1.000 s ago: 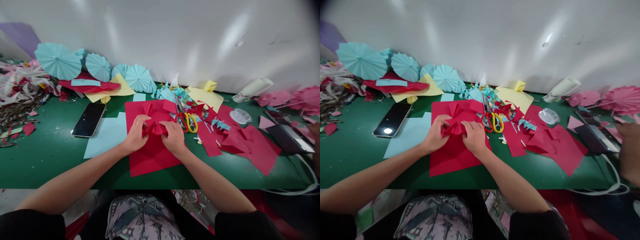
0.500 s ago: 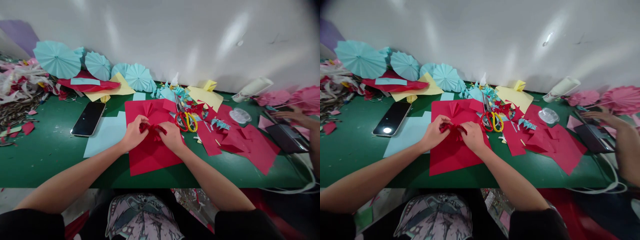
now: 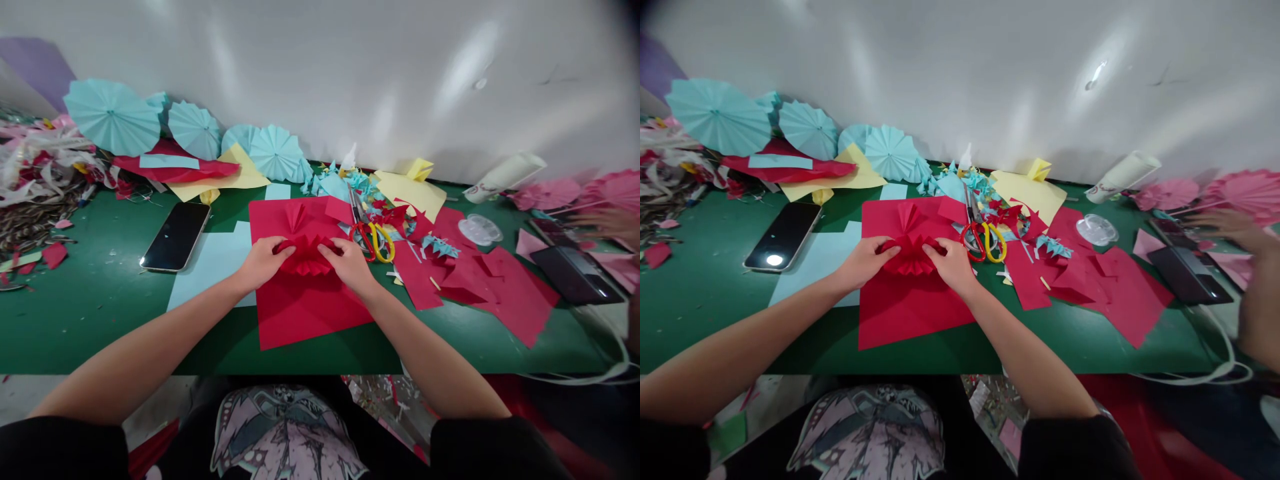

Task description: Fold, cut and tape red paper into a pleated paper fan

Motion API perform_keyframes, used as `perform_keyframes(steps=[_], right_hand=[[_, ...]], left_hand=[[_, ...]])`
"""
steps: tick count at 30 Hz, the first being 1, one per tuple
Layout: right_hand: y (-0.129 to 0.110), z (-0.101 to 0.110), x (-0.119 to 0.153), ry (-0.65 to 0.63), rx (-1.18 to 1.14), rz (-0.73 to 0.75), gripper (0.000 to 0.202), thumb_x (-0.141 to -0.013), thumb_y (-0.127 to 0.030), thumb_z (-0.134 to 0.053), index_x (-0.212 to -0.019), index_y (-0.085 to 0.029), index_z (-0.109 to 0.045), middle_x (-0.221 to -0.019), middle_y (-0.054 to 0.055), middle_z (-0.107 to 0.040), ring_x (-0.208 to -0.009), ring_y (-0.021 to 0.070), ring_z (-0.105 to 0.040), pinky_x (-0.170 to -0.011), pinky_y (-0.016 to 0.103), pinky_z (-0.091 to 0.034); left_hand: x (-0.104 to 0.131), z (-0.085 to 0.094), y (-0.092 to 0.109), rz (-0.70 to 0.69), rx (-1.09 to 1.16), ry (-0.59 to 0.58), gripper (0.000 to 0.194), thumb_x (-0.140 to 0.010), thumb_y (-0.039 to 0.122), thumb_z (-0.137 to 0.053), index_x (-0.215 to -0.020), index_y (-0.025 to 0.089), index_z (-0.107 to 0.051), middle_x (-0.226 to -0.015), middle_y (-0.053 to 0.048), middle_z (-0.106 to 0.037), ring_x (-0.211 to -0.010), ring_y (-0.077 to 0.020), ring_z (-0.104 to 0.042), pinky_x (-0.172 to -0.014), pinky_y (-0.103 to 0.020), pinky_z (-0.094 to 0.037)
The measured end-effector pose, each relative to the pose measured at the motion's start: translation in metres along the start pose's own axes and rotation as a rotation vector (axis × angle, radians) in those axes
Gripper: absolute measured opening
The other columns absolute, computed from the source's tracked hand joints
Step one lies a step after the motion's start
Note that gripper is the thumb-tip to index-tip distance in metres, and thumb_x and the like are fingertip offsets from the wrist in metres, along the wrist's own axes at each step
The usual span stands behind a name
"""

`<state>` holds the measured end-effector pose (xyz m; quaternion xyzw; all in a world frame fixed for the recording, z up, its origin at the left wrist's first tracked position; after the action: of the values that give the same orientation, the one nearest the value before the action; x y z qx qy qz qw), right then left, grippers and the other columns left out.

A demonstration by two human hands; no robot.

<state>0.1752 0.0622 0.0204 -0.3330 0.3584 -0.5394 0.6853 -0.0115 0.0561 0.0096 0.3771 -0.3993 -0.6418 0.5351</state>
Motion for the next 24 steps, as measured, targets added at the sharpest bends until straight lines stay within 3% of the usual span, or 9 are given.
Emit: perform_keyframes(steps=[10, 24], right_hand=[[0.0, -0.003, 0.0, -0.011, -0.29, -0.097, 0.023, -0.075, -0.038, -0.059, -0.081, -0.016, -0.062, -0.083, 0.006, -0.068, -0.076, 0.0167, -0.061, -0.069, 0.03, -0.047], [-0.008, 0.0, 0.004, 0.024, 0.116, 0.118, 0.013, -0.071, -0.024, -0.061, -0.081, -0.018, -0.066, -0.082, 0.004, -0.071, -0.078, 0.0201, -0.065, -0.075, 0.033, -0.049]], left_hand=[[-0.002, -0.004, -0.002, 0.019, 0.165, 0.063, 0.028, -0.084, 0.04, -0.047, -0.08, 0.015, -0.06, -0.069, -0.003, -0.061, -0.066, -0.0161, -0.057, -0.059, -0.028, -0.045], [0.006, 0.005, 0.02, -0.135, -0.162, 0.087, 0.02, -0.085, 0.03, -0.043, -0.073, 0.018, -0.053, -0.069, 0.0, -0.056, -0.065, -0.0141, -0.051, -0.059, -0.025, -0.036]])
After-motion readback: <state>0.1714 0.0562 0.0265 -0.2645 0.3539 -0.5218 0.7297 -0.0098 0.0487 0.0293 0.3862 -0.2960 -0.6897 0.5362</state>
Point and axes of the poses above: each hand's wrist, its own x-axis away from the middle knuckle, its own z-axis out of the back of the hand, y = z × x, the point moved 1 cm from there along -x, towards the middle knuckle
